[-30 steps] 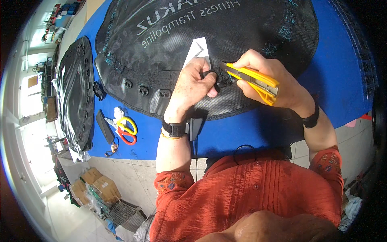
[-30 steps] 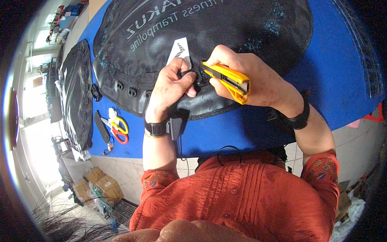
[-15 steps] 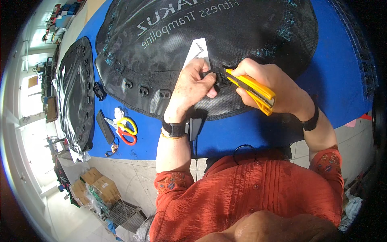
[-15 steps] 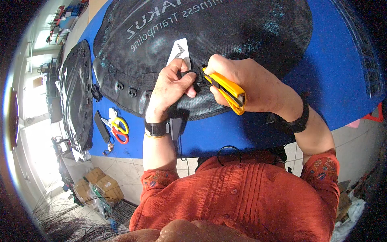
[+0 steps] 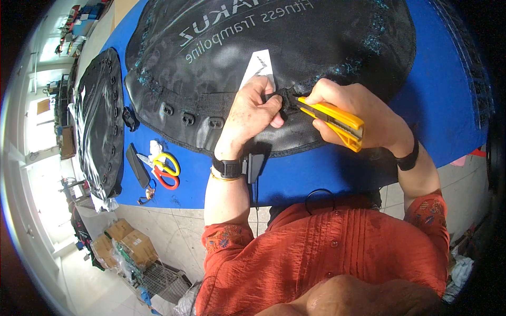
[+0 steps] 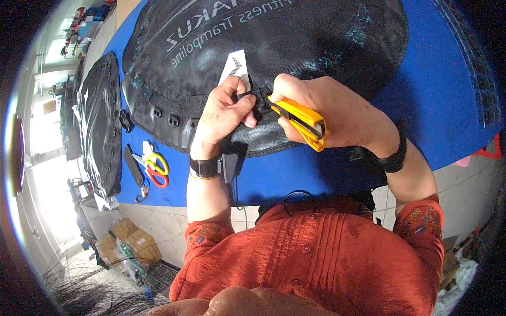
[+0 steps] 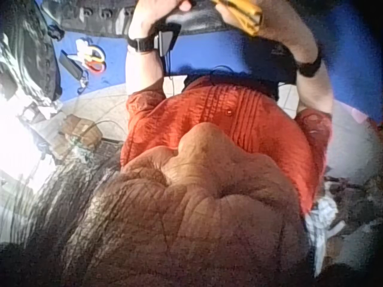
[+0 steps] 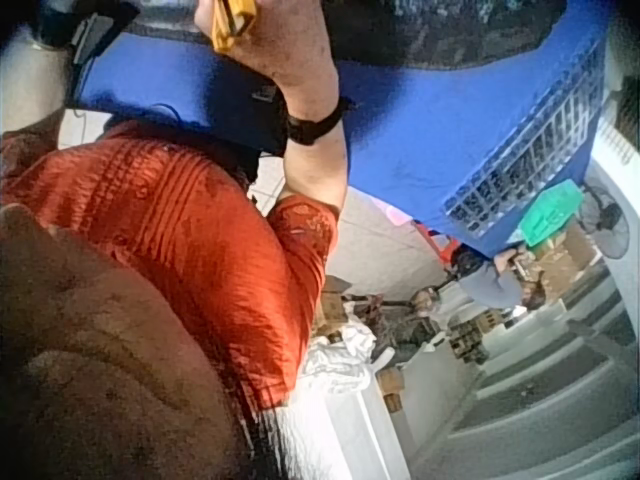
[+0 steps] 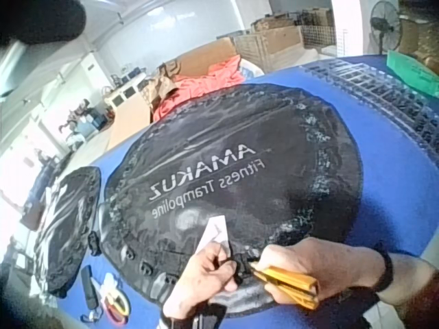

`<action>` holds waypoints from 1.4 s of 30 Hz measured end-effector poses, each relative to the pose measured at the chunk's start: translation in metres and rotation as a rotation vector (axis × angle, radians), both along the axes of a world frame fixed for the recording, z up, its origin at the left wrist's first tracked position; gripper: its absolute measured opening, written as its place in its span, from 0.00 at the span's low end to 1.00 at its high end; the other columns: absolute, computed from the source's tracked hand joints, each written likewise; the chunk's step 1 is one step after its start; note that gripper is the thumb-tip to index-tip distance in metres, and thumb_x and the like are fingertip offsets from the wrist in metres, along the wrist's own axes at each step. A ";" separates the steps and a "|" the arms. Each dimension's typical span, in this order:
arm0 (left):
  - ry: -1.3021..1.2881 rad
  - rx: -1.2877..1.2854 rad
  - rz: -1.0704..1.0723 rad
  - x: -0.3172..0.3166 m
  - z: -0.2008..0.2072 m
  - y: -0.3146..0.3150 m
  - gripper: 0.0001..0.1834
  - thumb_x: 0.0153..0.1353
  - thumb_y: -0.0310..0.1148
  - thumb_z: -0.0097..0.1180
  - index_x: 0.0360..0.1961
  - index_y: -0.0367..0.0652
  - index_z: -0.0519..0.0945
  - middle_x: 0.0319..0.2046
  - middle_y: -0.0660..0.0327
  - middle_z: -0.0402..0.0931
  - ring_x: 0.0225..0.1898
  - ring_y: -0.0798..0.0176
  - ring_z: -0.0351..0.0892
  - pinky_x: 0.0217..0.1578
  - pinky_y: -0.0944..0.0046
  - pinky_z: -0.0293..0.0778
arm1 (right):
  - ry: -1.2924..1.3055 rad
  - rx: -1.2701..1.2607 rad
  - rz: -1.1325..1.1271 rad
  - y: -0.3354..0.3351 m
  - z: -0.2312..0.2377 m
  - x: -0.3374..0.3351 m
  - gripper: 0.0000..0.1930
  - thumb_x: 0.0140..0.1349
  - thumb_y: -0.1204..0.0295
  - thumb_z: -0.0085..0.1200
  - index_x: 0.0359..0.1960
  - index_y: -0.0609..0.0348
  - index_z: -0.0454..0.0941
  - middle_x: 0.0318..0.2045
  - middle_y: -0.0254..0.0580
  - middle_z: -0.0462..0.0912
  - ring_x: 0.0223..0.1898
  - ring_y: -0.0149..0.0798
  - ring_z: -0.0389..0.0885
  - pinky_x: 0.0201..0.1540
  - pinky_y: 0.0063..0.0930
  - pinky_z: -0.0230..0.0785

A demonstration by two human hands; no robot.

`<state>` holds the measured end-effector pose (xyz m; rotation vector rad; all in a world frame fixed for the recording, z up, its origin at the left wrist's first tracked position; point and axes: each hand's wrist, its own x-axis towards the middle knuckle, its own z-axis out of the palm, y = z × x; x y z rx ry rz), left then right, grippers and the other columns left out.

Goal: Trimming the edges of a trampoline mat using a utility knife on a workshop table.

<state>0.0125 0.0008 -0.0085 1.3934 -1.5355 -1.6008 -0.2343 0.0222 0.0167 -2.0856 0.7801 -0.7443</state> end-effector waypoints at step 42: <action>-0.097 0.012 0.103 -0.007 0.000 0.003 0.12 0.69 0.31 0.59 0.31 0.42 0.70 0.17 0.67 0.71 0.13 0.75 0.72 0.15 0.71 0.66 | -0.037 0.135 0.035 -0.015 -0.006 -0.008 0.14 0.62 0.72 0.63 0.47 0.59 0.74 0.37 0.44 0.85 0.38 0.43 0.87 0.41 0.28 0.77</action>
